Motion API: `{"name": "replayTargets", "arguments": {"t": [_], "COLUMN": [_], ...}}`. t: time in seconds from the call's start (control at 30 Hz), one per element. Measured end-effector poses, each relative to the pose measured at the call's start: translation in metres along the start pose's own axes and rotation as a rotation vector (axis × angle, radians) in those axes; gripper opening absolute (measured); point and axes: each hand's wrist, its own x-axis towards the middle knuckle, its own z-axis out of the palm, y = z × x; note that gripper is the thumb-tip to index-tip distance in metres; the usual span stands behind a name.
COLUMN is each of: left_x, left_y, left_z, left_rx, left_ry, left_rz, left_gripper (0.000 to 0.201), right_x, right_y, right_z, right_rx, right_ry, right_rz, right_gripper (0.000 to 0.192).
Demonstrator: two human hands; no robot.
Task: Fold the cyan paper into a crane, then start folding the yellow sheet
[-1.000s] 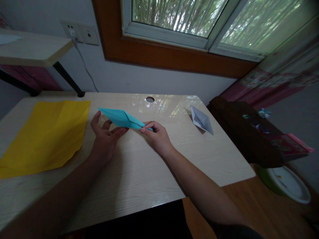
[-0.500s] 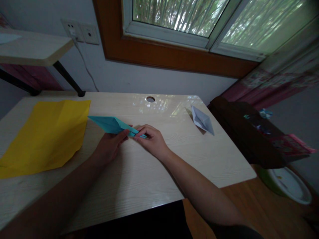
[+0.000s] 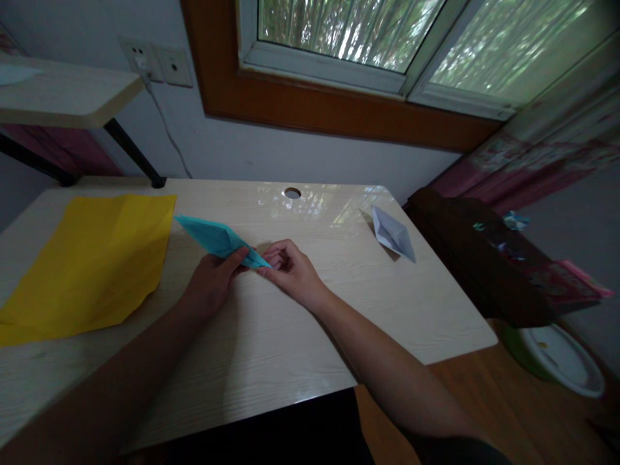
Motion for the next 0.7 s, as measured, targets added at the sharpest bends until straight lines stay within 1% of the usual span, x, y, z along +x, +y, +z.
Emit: {"name": "replayTargets", "arguments": {"t": [0.1,0.2,0.3,0.47,0.57,0.7], "left_x": [-0.001,-0.004,-0.005,-0.002,0.001,0.002], "left_y": [0.000,0.004,0.005,0.001,-0.003,-0.005], "left_z": [0.001,0.005,0.006,0.003,0.001,-0.001], "left_rx": [0.001,-0.028,0.023,0.075,0.091,0.106], "left_ry": [-0.050,-0.108,-0.132,-0.117,-0.082,-0.037], "left_rz": [-0.007,-0.016,-0.018,-0.001,0.001,-0.004], "left_gripper": [0.030,0.035,0.040,0.034,0.029,0.028], "right_x": [0.001,0.003,0.004,0.006,0.005,0.004], "right_y": [-0.001,-0.001,0.002,0.002,-0.002,-0.005], "right_z": [0.000,0.000,0.000,-0.001,-0.001,-0.001], "right_rx": [0.056,0.095,0.162,0.169,0.110,-0.006], "right_ry": [-0.020,-0.016,-0.004,-0.031,-0.058,-0.076], "right_rz": [-0.009,0.024,0.045,0.092,0.126,0.133], "right_gripper": [0.035,0.032,0.031,0.030,0.031,0.030]}}
